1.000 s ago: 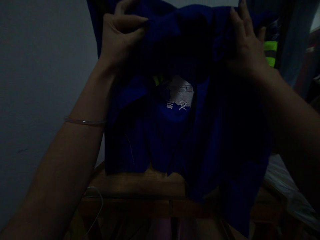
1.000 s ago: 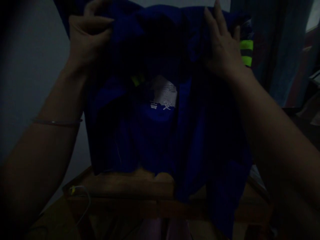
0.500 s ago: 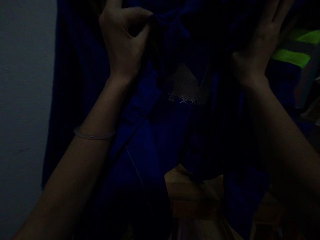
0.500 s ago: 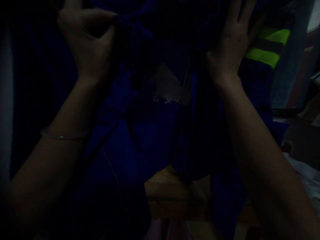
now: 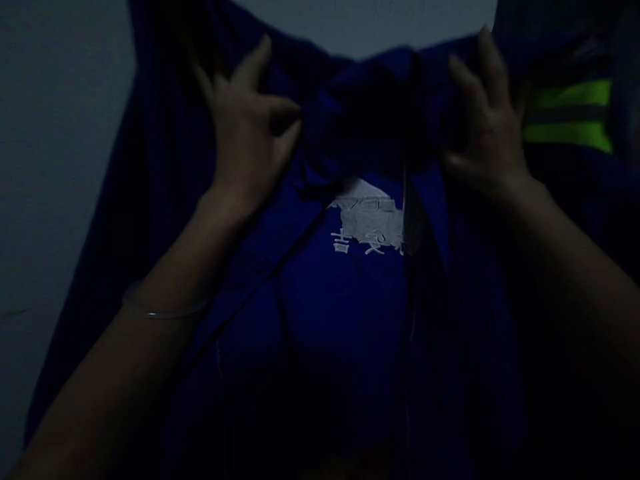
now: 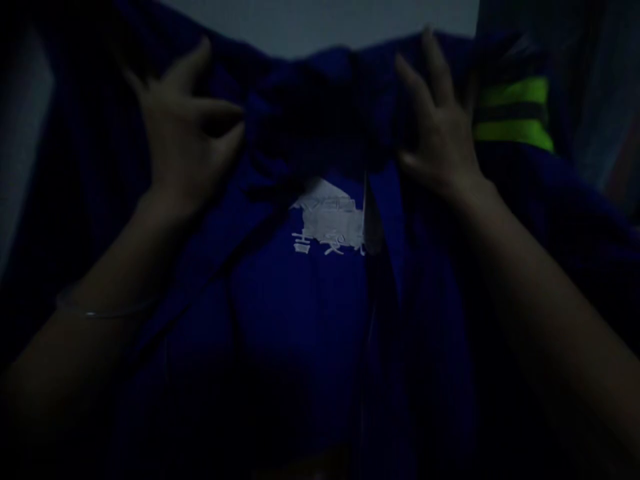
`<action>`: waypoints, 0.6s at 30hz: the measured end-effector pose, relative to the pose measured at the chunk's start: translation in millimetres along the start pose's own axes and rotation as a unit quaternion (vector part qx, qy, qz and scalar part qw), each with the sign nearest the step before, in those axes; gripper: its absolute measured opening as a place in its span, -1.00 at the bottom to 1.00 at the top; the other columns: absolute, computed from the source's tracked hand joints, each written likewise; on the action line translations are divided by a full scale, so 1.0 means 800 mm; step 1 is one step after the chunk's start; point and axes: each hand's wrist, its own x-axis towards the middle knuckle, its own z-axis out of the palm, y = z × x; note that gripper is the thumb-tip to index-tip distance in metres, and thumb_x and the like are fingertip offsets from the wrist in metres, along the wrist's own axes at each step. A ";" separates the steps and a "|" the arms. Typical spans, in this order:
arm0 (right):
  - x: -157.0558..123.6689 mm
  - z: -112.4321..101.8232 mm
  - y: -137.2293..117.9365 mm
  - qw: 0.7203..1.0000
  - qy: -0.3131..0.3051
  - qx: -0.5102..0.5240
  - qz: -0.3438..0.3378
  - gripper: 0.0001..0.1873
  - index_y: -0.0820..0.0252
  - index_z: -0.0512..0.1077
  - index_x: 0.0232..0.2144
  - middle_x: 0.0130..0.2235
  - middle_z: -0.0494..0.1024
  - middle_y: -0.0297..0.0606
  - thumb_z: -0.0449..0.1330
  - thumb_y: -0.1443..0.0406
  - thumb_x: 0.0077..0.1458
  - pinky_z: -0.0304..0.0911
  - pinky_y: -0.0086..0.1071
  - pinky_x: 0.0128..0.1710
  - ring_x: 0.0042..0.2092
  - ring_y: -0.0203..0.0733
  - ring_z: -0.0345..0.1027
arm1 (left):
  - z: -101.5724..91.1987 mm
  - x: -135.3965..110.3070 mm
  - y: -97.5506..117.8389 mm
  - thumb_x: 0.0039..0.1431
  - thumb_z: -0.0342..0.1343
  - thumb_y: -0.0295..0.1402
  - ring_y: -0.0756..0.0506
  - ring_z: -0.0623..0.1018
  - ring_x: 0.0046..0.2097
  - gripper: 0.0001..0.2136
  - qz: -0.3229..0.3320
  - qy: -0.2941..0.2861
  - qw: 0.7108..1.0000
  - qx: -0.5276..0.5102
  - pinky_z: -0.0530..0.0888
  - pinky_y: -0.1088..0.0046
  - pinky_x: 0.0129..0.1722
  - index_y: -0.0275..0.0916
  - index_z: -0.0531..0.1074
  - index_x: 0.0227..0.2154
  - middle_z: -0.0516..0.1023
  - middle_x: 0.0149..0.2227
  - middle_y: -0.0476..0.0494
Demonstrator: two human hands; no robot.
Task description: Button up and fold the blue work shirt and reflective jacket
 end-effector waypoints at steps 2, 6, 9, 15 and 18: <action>0.001 0.032 -0.014 0.999 0.036 0.031 0.007 -0.19 0.19 -0.24 0.28 0.32 -0.40 -0.14 0.07 0.18 0.11 -0.29 0.22 0.12 0.28 0.18 -0.31 | 0.012 -0.019 0.001 0.16 0.03 -0.22 -0.20 0.03 0.27 -0.74 -0.015 -0.006 0.998 0.061 -0.37 -0.09 0.20 -0.24 0.49 -0.20 0.05 0.27 -0.08; -0.053 0.135 -0.041 0.992 -0.056 0.114 0.023 -0.17 0.08 -0.13 0.27 0.32 -0.35 -0.16 0.14 0.26 0.01 -0.04 0.20 0.05 0.14 0.25 0.08 | 0.083 -0.105 -0.014 0.18 -0.02 -0.36 -0.33 -0.13 0.30 -0.80 -0.034 -0.094 0.993 0.059 -0.31 -0.16 0.20 -0.26 0.49 -0.27 -0.03 0.29 -0.07; -0.140 0.209 -0.088 0.969 -0.190 0.150 0.040 -0.25 0.07 -0.04 0.26 0.32 -0.32 -0.21 0.08 0.30 0.01 0.15 0.04 -0.03 -0.07 0.11 0.32 | 0.146 -0.205 -0.018 0.19 -0.07 -0.44 -0.36 -0.04 0.28 -0.75 -0.101 -0.224 0.968 0.047 -0.14 -0.13 0.22 -0.26 0.46 -0.15 -0.06 0.30 -0.15; -0.271 0.299 -0.157 0.925 -0.334 0.175 0.046 -0.20 -0.17 -0.02 0.23 0.27 0.03 -0.32 -0.06 0.47 -0.07 0.33 -0.15 -0.24 -0.24 -0.07 0.42 | 0.201 -0.331 -0.024 0.23 -0.15 -0.45 -0.22 0.43 0.04 -0.50 -0.268 -0.419 0.867 0.014 0.42 0.27 -0.05 -0.21 -0.03 0.23 -0.14 0.30 -0.35; -0.269 0.298 -0.164 0.929 -0.345 0.102 0.086 -0.20 -0.02 0.05 0.22 0.21 0.15 -0.11 -0.04 0.50 -0.12 0.32 -0.16 -0.36 -0.27 0.00 0.44 | 0.166 -0.336 -0.025 0.25 -0.16 -0.34 -0.18 0.39 0.09 -0.63 -0.282 -0.405 0.870 0.031 0.37 0.34 0.02 -0.23 0.23 0.10 0.05 0.25 -0.29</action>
